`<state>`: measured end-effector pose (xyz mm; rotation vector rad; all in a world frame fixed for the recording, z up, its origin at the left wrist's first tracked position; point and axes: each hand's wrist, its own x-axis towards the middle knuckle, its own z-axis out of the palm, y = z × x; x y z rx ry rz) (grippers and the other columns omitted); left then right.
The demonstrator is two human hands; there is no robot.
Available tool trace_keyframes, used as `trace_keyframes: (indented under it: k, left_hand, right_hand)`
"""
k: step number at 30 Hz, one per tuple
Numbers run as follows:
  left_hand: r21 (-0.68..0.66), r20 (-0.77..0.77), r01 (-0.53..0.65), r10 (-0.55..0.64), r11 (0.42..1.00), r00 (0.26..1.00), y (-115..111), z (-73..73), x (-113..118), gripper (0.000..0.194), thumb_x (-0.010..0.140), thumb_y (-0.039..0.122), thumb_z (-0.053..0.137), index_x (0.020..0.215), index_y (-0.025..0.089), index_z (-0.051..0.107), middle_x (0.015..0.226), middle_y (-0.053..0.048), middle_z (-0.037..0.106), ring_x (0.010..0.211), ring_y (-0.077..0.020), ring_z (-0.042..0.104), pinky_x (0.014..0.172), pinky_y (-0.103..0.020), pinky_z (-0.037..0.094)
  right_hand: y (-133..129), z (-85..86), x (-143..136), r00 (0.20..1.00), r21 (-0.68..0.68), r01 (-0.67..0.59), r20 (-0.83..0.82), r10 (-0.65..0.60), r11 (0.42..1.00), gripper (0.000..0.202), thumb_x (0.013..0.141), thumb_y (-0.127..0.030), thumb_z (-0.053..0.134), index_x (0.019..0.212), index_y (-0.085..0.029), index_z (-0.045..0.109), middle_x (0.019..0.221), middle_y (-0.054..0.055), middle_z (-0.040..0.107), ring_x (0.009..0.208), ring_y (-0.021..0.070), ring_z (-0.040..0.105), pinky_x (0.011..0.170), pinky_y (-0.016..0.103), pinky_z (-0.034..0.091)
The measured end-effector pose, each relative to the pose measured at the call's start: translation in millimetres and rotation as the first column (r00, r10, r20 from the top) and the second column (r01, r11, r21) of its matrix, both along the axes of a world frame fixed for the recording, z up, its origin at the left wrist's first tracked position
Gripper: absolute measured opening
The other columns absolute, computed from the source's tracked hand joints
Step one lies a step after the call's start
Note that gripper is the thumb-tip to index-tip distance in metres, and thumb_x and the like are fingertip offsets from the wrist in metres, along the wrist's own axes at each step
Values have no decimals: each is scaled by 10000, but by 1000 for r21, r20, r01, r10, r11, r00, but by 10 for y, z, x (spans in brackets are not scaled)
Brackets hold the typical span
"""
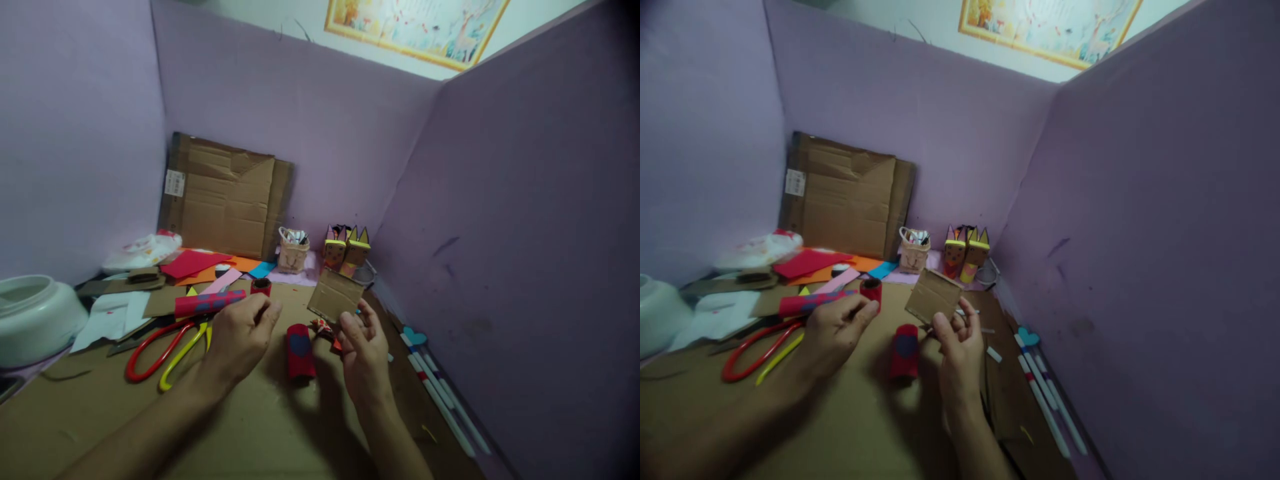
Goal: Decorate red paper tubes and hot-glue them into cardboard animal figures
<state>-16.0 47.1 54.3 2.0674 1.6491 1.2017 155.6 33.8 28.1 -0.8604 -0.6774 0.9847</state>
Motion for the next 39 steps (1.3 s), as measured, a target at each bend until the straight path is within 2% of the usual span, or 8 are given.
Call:
trace_keyframes:
  k: [4,15,19,22,26,30,35,39]
  left_hand:
    - [-26,3,78,-78,997,997,-48,-3,44,317,849,388,425,625,185,520,577,25,493,560,-121,453,562,-245,297]
    - [-211,-140,82,-113,974,984,-118,-131,197,405,809,476,452,518,194,442,512,18,472,521,-136,440,513,-256,268]
    - [-246,109,198,-176,949,978,-89,-130,203,330,782,498,490,656,196,535,574,18,546,554,-146,504,522,-244,356]
    - [-246,210,180,-129,952,969,22,-161,165,296,767,476,506,786,188,570,708,-10,626,666,-175,584,609,-263,432]
    - [-377,62,85,-67,922,996,148,-269,141,427,746,518,515,991,174,577,897,-81,672,830,-250,629,723,-343,461]
    - [-424,-84,39,-82,905,993,95,-344,194,546,754,526,502,1165,166,519,1049,-139,654,949,-295,625,774,-377,457]
    - [-457,-144,61,-142,887,979,-18,-292,235,527,775,479,486,1206,175,502,1181,-163,621,1076,-313,586,838,-402,437]
    - [-475,-139,74,-158,877,978,-26,-253,219,529,780,466,481,1212,162,498,1213,-167,607,1106,-317,569,856,-409,433]
  right_hand:
    - [53,44,130,998,65,61,-30,-59,996,593,618,-354,773,1104,-221,461,949,37,649,826,185,666,731,333,521]
    - [165,56,389,971,131,239,-5,-240,962,562,606,-332,767,1078,-218,483,963,29,642,905,175,635,871,373,473]
    - [119,6,305,994,153,88,56,-98,984,558,613,-310,768,1094,-223,499,1032,59,651,965,196,629,880,369,473]
    - [163,-67,213,991,127,-21,134,4,992,576,603,-300,768,1105,-225,495,1042,71,645,954,214,630,840,367,492]
    - [514,-101,160,952,38,-108,291,92,993,565,579,-292,742,1073,-203,484,1072,95,630,969,223,614,844,372,487]
    - [988,-64,193,891,-50,-184,413,189,982,528,502,-198,750,982,-190,530,960,48,671,917,201,623,857,374,477]
    - [1308,-124,248,780,-198,-257,535,324,946,420,463,-129,739,848,-156,574,810,13,695,759,171,649,745,367,513]
    - [1429,-175,299,668,-260,-201,669,326,945,426,420,-61,731,813,-161,600,797,-9,700,761,159,647,755,334,503]
